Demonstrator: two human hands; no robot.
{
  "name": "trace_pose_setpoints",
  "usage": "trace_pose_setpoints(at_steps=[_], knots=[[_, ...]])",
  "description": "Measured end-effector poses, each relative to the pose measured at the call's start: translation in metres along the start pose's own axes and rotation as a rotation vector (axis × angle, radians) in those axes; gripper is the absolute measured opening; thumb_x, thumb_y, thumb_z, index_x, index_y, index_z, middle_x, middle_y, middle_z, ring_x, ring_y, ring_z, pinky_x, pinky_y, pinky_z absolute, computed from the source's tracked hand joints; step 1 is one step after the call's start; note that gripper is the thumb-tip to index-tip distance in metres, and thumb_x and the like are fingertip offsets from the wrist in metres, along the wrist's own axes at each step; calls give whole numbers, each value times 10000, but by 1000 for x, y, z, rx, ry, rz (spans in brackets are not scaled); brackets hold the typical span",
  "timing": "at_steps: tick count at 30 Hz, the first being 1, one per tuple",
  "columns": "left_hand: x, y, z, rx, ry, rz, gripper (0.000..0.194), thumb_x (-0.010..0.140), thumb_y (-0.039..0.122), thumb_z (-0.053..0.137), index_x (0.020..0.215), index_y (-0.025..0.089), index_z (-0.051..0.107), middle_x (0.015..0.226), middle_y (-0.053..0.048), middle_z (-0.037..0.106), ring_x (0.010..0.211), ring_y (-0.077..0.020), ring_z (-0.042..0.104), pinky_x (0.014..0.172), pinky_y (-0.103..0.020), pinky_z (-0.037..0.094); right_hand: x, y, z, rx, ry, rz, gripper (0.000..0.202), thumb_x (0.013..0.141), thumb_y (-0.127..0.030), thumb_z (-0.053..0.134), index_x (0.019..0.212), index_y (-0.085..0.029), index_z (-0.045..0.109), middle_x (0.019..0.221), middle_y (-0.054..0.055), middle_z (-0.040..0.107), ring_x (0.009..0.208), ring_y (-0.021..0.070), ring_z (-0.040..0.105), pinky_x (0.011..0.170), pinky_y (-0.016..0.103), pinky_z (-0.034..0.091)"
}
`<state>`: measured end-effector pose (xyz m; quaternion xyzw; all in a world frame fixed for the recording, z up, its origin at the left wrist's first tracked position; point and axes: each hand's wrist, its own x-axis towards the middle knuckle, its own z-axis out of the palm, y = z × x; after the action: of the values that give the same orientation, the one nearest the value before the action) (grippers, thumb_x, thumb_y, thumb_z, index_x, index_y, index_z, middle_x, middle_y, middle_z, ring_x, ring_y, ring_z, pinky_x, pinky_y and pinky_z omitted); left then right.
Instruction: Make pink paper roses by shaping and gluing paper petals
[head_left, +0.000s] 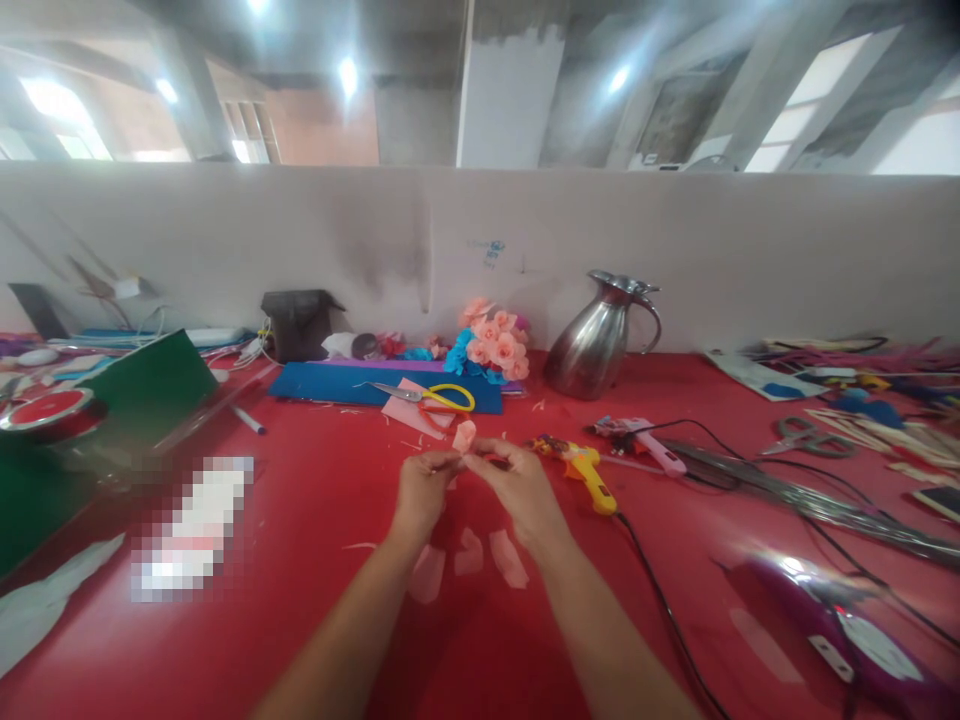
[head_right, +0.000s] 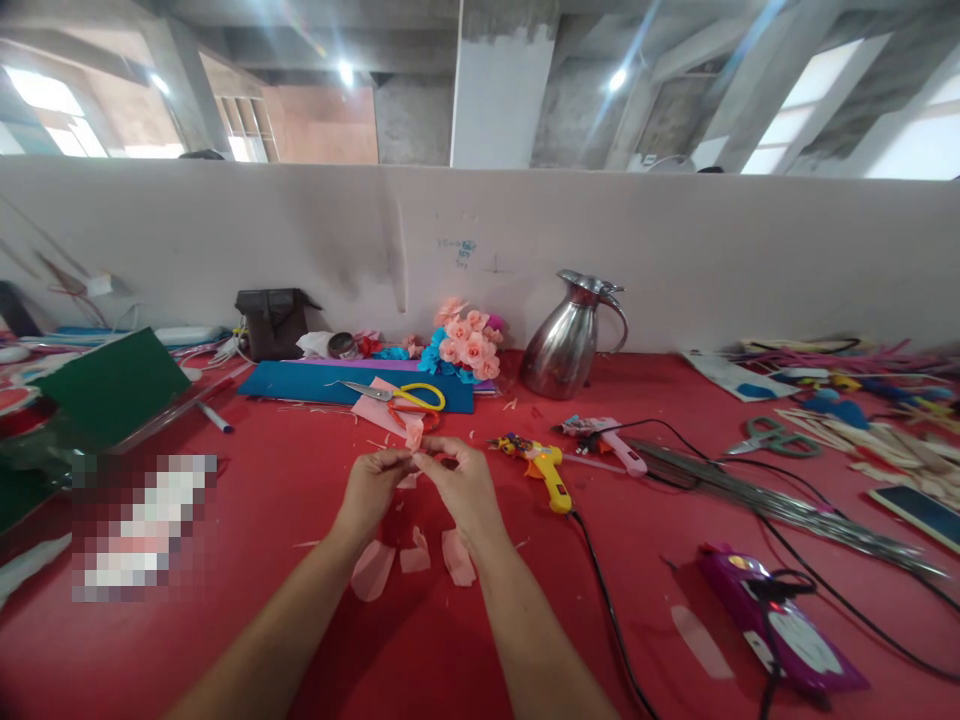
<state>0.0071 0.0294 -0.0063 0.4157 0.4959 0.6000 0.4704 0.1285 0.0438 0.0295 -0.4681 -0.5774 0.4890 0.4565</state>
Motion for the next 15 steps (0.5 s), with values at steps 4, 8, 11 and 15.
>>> trace_pose_setpoints(at_steps=[4, 8, 11, 15], knots=[[1, -4, -1, 44, -14, 60, 159, 625, 178, 601, 700, 183, 741, 608, -23, 673, 632, -168, 579, 663, -274, 439, 1, 0, -2, -20, -23, -18, 206, 639, -312, 671, 780, -163, 682, 757, 18, 658, 731, 161, 598, 715, 280, 439], [1, -6, -1, 107, -29, 121, 219, 634, 123, 546, 709, 189, 740, 585, -8, 652, 608, -151, 549, 648, -258, 423, 2, 3, -2, -23, -53, -28, 205, 645, -337, 668, 743, -157, 660, 729, 16, 645, 699, 159, 586, 693, 282, 435], [1, -6, -1, 155, -25, 158, 224, 638, 114, 535, 697, 188, 738, 570, 0, 630, 604, -146, 534, 640, -249, 411, 2, 4, -2, -20, -62, -23, 218, 636, -358, 676, 716, -157, 646, 722, 18, 643, 697, 164, 585, 692, 284, 435], [0, -3, 0, 159, -6, 152, 196, 645, 127, 550, 685, 187, 733, 582, 0, 626, 593, -139, 519, 615, -240, 395, 2, 2, -3, -14, -82, -36, 202, 642, -346, 673, 718, -162, 638, 741, 15, 639, 691, 156, 576, 676, 271, 428]])
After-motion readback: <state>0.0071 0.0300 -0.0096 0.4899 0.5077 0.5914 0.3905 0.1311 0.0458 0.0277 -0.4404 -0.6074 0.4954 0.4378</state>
